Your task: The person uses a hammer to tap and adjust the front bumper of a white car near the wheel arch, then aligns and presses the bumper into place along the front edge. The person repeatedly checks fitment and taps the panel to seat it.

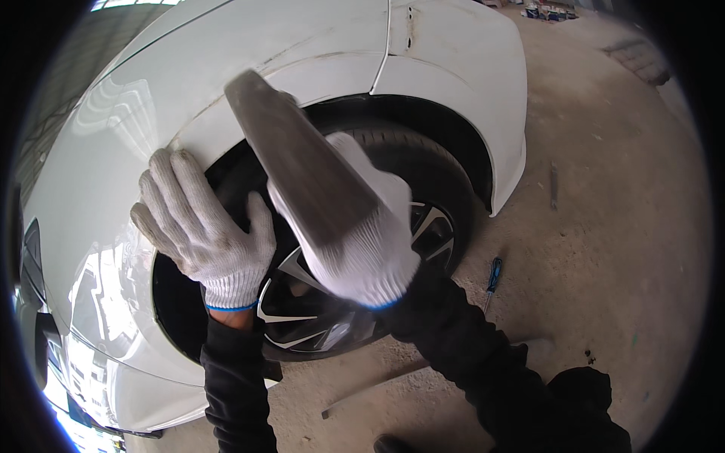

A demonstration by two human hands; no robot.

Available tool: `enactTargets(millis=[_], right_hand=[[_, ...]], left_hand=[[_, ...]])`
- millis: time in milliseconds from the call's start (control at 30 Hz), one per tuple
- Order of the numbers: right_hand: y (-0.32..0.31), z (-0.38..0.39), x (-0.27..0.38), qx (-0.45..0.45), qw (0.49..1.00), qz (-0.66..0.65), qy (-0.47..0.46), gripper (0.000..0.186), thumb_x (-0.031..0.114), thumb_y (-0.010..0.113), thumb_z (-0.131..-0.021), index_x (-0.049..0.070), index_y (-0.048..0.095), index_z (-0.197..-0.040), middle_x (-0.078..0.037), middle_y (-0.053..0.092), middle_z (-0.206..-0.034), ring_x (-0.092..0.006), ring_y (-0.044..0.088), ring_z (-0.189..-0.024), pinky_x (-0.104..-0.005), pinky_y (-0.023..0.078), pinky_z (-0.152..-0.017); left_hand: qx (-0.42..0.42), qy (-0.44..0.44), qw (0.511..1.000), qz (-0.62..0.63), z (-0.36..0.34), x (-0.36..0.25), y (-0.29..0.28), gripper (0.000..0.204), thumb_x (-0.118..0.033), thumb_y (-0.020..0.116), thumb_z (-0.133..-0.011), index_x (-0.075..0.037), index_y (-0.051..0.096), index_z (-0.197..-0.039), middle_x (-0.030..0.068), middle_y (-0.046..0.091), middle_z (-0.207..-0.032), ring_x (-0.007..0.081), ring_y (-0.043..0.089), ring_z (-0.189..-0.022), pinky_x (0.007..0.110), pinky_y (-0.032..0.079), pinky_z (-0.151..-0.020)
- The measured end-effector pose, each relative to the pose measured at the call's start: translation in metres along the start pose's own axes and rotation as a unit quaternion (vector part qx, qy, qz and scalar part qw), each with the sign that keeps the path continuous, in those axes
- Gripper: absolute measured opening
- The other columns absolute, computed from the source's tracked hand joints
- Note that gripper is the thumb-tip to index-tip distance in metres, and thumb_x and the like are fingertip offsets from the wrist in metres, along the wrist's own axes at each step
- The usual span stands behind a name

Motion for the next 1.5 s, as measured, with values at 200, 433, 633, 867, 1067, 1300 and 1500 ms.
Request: enactTargets(millis=[200, 433, 633, 867, 1067, 1300, 1500], right_hand=[[0.004, -0.006, 0.029, 0.046, 0.992, 0.115, -0.012, 0.029, 0.025, 0.060, -0.100, -0.004, 0.061, -0.101, -0.009, 0.059, -0.070, -0.0124, 0.053, -0.050, -0.0248, 0.044, -0.048], [0.001, 0.005, 0.012, 0.022, 0.996, 0.076, 0.034, 0.026, 0.019, 0.060, -0.099, -0.007, 0.062, -0.099, -0.014, 0.064, -0.080, -0.0180, 0.060, -0.058, -0.0280, 0.046, -0.048], [0.011, -0.006, 0.010, 0.081, 0.963, 0.245, -0.075, 0.024, 0.020, 0.058, -0.100, -0.004, 0.061, -0.097, -0.011, 0.059, -0.072, -0.0165, 0.056, -0.053, -0.0289, 0.044, -0.049], [-0.001, -0.007, -0.001, 0.038, 0.966, 0.235, -0.102, 0.024, 0.020, 0.059, -0.099, -0.003, 0.061, -0.093, -0.013, 0.060, -0.070, -0.0178, 0.055, -0.049, -0.0309, 0.047, -0.051], [-0.013, 0.006, -0.002, -0.051, 0.998, 0.035, -0.006, 0.027, 0.024, 0.056, -0.101, -0.001, 0.059, -0.093, -0.003, 0.054, -0.066, -0.0108, 0.048, -0.048, -0.0231, 0.039, -0.048], [-0.018, -0.002, 0.005, -0.006, 1.000, 0.006, -0.028, 0.013, 0.015, 0.062, -0.095, 0.006, 0.058, -0.087, -0.004, 0.054, -0.065, -0.0102, 0.047, -0.046, -0.0239, 0.038, -0.040], [-0.021, 0.003, -0.017, -0.008, 0.998, 0.018, -0.057, 0.018, 0.024, 0.064, -0.097, 0.007, 0.061, -0.091, -0.005, 0.059, -0.073, -0.0115, 0.050, -0.047, -0.0239, 0.038, -0.039]], left_hand=[[0.004, -0.005, 1.000, 0.007, 0.005, 0.000, 0.000, 0.083, -0.029, 0.067, -0.071, 0.004, 0.049, -0.144, 0.0263, 0.046, -0.149, 0.0456, 0.038, -0.141, 0.065, 0.020, -0.118], [0.016, -0.006, 1.000, 0.002, 0.014, 0.006, 0.004, 0.090, -0.032, 0.067, -0.073, 0.001, 0.039, -0.152, 0.0227, 0.039, -0.156, 0.0406, 0.030, -0.148, 0.061, 0.013, -0.121], [0.027, 0.005, 1.000, -0.015, 0.014, 0.004, -0.001, 0.082, -0.028, 0.067, -0.071, 0.006, 0.048, -0.143, 0.0274, 0.046, -0.148, 0.0466, 0.039, -0.140, 0.064, 0.019, -0.118], [0.019, 0.003, 1.000, -0.012, 0.015, 0.002, 0.002, 0.083, -0.030, 0.067, -0.072, 0.006, 0.048, -0.144, 0.0277, 0.045, -0.149, 0.0464, 0.038, -0.141, 0.064, 0.019, -0.118], [0.027, -0.007, 0.999, -0.019, 0.011, -0.003, -0.001, 0.085, -0.030, 0.068, -0.070, 0.007, 0.046, -0.145, 0.0283, 0.045, -0.149, 0.0466, 0.038, -0.141, 0.064, 0.019, -0.119], [-0.017, -0.003, 1.000, -0.008, 0.006, -0.004, 0.001, 0.085, -0.028, 0.069, -0.067, 0.007, 0.048, -0.142, 0.0278, 0.045, -0.148, 0.0465, 0.039, -0.140, 0.063, 0.019, -0.119], [0.025, -0.011, 0.999, -0.032, 0.013, -0.001, -0.002, 0.085, -0.029, 0.067, -0.069, 0.006, 0.048, -0.143, 0.0269, 0.046, -0.148, 0.0462, 0.039, -0.140, 0.060, 0.017, -0.120]])
Point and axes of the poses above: each hand's wrist, its own z-axis away from the middle knuckle, its own y-axis out of the palm, x = y × z, the point moved 3 cm from there along -z, towards the middle knuckle
